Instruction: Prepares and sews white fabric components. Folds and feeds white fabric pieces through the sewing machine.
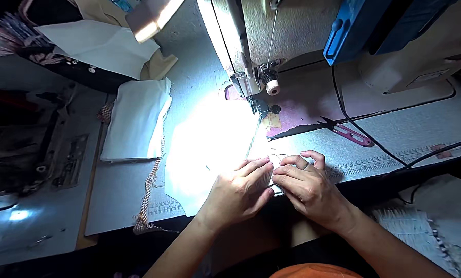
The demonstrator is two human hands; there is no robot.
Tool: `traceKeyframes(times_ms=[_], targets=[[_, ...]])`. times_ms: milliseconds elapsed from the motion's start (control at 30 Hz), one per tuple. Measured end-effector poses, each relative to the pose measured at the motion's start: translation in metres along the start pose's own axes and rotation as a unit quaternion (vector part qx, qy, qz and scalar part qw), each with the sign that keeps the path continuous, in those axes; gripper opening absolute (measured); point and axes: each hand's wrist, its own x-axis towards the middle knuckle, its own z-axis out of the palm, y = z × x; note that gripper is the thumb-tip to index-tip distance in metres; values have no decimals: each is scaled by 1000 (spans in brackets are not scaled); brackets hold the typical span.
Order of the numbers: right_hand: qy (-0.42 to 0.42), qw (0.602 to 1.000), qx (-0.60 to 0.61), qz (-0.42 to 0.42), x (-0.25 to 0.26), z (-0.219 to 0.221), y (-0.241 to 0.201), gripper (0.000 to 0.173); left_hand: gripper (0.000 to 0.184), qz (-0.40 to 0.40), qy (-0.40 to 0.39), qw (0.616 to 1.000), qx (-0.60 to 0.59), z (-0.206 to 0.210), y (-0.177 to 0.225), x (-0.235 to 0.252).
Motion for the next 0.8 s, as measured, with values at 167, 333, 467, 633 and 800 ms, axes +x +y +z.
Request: traceKeyframes(times_ms=[167,333,467,633,800], targets=[[11,1000,-28,5,-2,4,-7,21,39,4,24,998,54,4,7,0],[27,997,-76,6,-7,5,-13,20,32,-44,33,996,65,7,13,7],[16,991,-135,12,-19,5,-24,24,34,-46,27,996,70,7,18,5],[31,992,-120,39,-31,9,-28,28,33,-41,20,997,70,6,16,5],[92,984,76,130,-26,-2,-17,22,32,-35,17,997,68,5,15,5]])
